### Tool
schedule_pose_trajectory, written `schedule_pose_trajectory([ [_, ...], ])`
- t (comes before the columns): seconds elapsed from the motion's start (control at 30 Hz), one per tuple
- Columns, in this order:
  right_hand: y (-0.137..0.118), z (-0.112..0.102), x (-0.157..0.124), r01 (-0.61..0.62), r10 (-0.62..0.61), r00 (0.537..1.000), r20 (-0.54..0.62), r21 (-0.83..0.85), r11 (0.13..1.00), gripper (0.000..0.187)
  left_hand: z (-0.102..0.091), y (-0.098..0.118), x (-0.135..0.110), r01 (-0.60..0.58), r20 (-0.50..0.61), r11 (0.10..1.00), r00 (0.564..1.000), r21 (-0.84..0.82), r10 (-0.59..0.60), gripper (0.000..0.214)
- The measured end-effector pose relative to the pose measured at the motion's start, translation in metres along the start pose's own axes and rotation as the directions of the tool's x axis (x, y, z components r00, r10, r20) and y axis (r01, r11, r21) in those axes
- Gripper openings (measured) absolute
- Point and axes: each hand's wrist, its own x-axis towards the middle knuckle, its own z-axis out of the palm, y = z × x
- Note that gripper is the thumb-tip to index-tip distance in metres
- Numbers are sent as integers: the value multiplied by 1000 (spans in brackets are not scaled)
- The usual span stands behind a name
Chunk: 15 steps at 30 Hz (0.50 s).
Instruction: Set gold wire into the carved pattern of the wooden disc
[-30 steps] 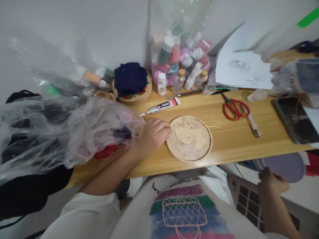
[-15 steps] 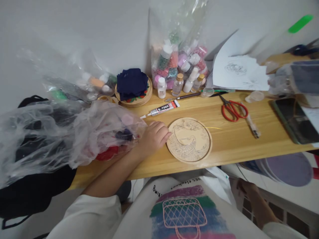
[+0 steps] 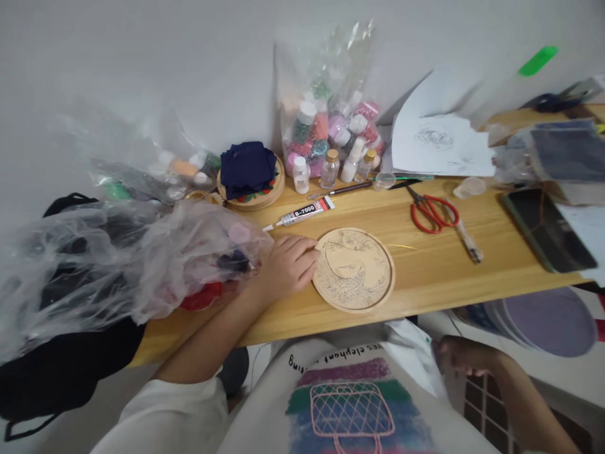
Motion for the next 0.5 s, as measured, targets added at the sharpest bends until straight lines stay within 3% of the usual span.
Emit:
schedule_pose_trajectory([
  [0.13, -33, -55, -37, 151, -155, 985, 77, 61, 987, 16, -11, 7, -10, -28, 73, 1000, 997, 10, 27, 20],
  [0.2, -63, -80, -55, 304, -295, 952, -87, 124, 945, 30, -15, 13, -19, -18, 146, 1000, 989, 20, 15, 26],
  [0.27, -97, -97, -62, 460, -435, 868, -240, 58, 886, 37, -17, 18, -27, -7, 219, 998, 976, 62, -7, 32],
  [0.33, -132, -104, -53, 573, -574, 744, -343, -115, 811, 35, -17, 23, -32, -7, 236, 992, 971, 125, -23, 31],
  [0.43, -173, -103, -19, 656, -776, 559, -293, -416, 630, 33, -14, 29, -32, 1, 232, 981, 972, 195, -47, 30],
  [0.47, -183, -102, -6, 621, -803, 516, -297, -516, 590, 33, -12, 31, -32, 7, 225, 979, 973, 202, -54, 29],
  [0.5, -190, -102, 5, 589, -816, 508, -274, -581, 562, 33, -11, 32, -31, 18, 213, 980, 975, 198, -61, 28],
])
